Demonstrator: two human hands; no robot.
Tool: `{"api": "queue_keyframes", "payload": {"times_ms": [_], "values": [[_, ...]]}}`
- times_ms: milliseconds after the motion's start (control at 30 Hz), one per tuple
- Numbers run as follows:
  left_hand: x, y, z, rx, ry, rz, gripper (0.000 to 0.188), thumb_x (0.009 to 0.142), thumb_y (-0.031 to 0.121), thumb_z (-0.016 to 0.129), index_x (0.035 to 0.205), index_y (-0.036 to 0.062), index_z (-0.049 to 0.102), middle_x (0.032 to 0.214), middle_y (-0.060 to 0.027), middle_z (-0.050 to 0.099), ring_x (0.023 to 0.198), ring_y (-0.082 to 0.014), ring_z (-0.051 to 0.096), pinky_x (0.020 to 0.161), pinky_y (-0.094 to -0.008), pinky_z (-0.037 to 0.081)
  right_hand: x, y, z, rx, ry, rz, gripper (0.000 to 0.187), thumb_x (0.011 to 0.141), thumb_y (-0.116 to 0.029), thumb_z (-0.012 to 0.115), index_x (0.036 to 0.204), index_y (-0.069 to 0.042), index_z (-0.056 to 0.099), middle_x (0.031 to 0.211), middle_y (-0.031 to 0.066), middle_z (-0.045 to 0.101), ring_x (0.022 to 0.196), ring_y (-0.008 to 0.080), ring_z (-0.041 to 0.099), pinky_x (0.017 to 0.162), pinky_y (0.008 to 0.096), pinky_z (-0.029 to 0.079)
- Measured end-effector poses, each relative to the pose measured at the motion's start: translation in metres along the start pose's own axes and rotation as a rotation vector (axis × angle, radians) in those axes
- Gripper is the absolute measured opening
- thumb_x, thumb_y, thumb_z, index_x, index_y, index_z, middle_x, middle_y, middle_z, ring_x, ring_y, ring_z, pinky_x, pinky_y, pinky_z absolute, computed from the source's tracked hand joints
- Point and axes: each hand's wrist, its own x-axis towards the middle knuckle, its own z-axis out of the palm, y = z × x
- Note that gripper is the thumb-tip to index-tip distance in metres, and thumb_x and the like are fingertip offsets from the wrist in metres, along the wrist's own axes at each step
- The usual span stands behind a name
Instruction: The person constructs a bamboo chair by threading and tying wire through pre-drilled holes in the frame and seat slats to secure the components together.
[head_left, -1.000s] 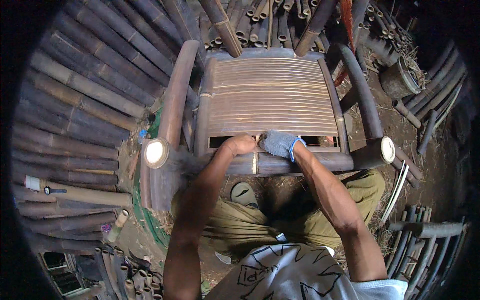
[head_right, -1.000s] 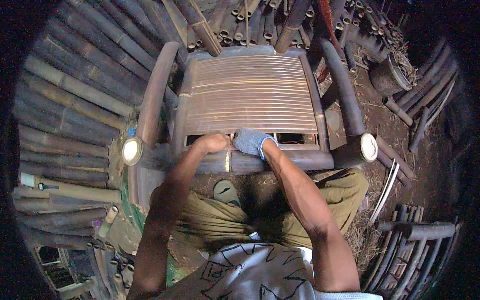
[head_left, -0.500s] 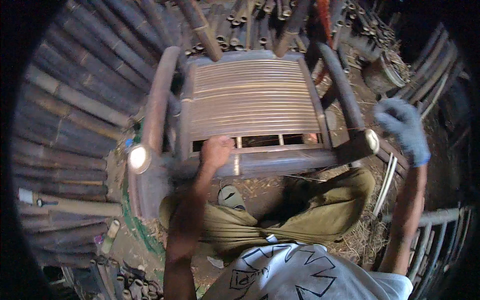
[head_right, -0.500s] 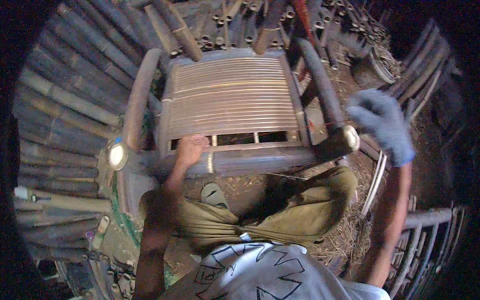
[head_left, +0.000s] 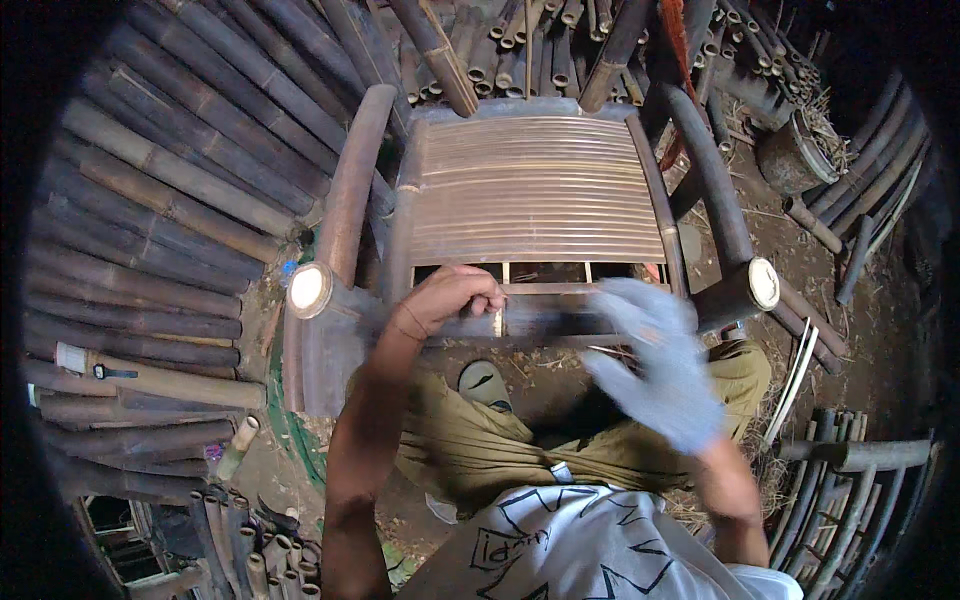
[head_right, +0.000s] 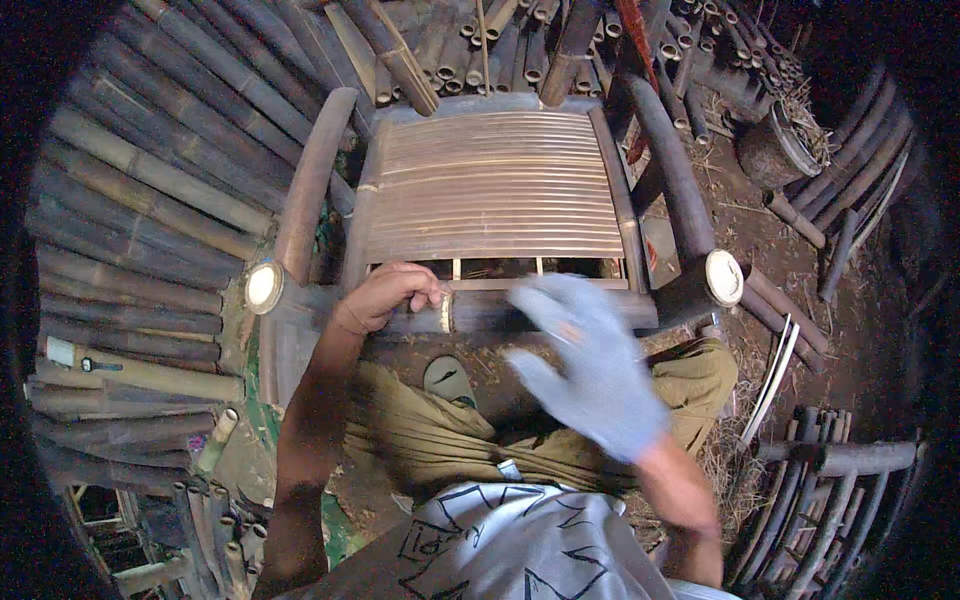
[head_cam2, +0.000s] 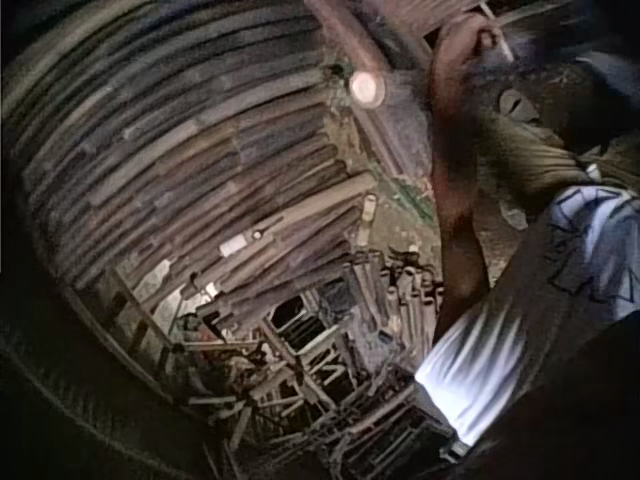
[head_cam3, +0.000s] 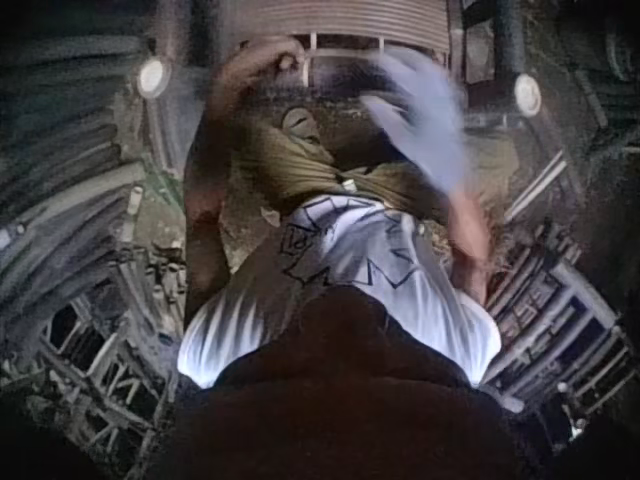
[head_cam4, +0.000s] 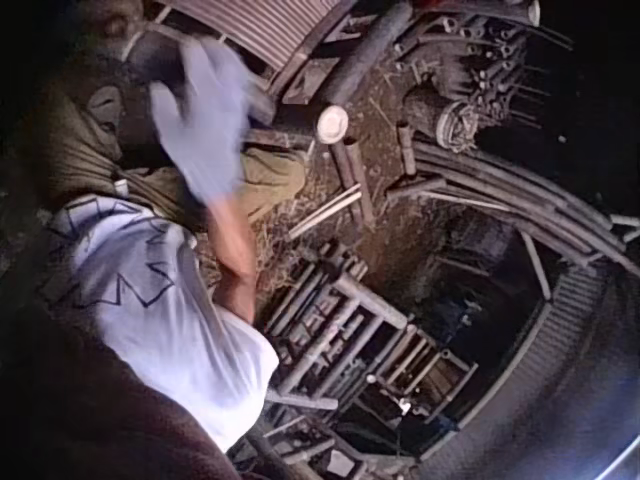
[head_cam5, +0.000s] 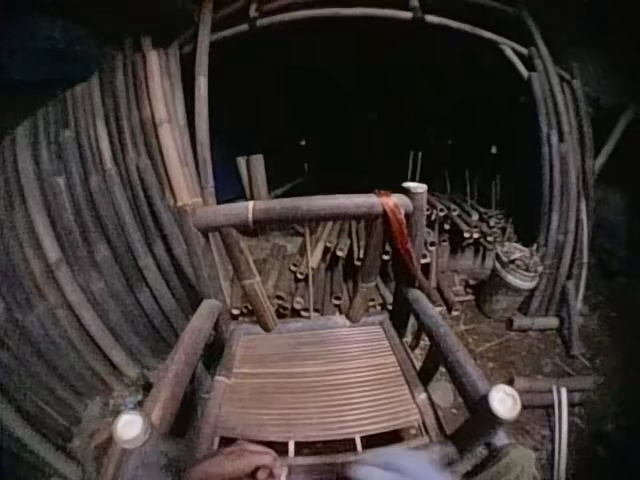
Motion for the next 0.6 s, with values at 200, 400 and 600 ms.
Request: {"api": "queue_keyframes", "payload": {"times_ms": [200, 400, 600], "values": [[0.019, -0.001, 0.003, -0.114, 0.009, 0.008, 0.021, 0.085, 0.015, 0.063, 0.086, -0.0035, 0.072, 0.082, -0.0097, 0.071, 0.071, -0.0145, 0.063, 0.069, -0.0301, 0.051, 0.046, 0.042, 0.141, 0.35, 0.132, 0.118, 0.025, 0.091, -0.029, 0.062, 0.086, -0.007, 0.072, 0.089, 0.0115, 0.07, 0.093, 0.0326, 0.064, 0.087, 0.0429, 0.048], [0.036, -0.03, -0.007, 0.068, 0.374, -0.027, 0.034, 0.086, 0.014, 0.067, 0.111, -0.0094, 0.064, 0.091, -0.0183, 0.072, 0.082, -0.0256, 0.071, 0.079, -0.0366, 0.057, -0.061, 0.044, -0.027, 0.288, -0.034, 0.0, 0.015, 0.095, -0.018, 0.06, 0.083, -0.008, 0.065, 0.081, 0.0103, 0.056, 0.077, 0.0288, 0.059, 0.066, 0.0415, 0.046], [0.028, -0.016, 0.042, 0.839, 0.338, 0.579, 0.044, 0.086, 0.027, 0.069, 0.12, 0.0002, 0.062, 0.127, -0.0198, 0.061, 0.122, -0.0358, 0.056, 0.107, -0.0487, 0.04, -0.188, 0.088, -0.215, 0.14, 0.33, 0.722, 0.013, 0.097, -0.021, 0.055, 0.098, -0.009, 0.059, 0.098, 0.0099, 0.052, 0.092, 0.027, 0.054, 0.079, 0.0424, 0.04]]}}
